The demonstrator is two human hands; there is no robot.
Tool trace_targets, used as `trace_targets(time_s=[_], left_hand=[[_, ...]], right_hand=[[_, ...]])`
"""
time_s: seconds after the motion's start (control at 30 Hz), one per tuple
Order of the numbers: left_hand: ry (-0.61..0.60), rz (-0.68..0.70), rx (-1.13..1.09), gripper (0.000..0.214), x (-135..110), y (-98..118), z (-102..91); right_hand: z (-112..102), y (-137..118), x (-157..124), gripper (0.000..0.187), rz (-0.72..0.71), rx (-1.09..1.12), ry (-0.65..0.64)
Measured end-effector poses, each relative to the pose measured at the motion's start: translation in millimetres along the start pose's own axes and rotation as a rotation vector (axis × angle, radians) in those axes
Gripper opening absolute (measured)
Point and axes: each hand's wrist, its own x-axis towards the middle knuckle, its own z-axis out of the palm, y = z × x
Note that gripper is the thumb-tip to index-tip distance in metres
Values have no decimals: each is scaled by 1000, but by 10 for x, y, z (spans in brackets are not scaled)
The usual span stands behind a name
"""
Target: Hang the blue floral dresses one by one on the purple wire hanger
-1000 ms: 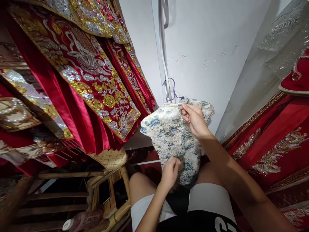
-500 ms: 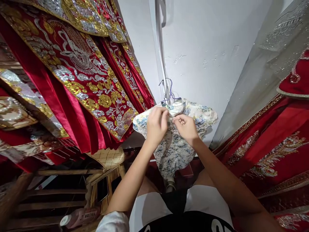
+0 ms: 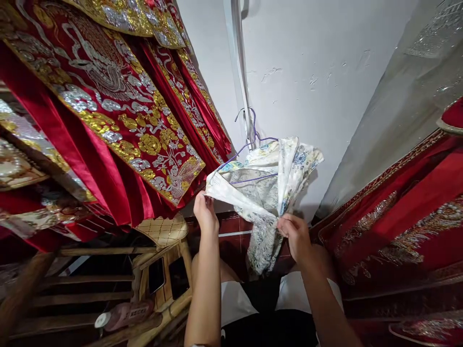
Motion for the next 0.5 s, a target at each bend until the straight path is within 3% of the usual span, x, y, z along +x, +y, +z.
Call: trace_targets(time_s=[0.1, 0.17, 0.23, 0.33, 0.4, 0.5], left_hand=[[-84, 320, 98, 23, -13, 40, 106], [-194, 352, 65, 21, 96, 152, 181], [-253, 163, -67, 16, 244, 248, 195], [-151, -150, -272, 9, 433, 275, 64], [-71, -308, -386, 18, 490, 208, -82], [-106, -441, -467, 40, 421, 23, -282]], right_hand=[[-120, 29, -133, 29, 44, 49, 59], [-129, -21, -181, 29, 57, -23, 49], [-52, -93, -204, 29, 50, -122, 21], [168, -167, -219, 29, 12, -178, -52], [317, -171, -228, 33, 12, -144, -113], [454, -112, -245, 36, 32, -110, -148]])
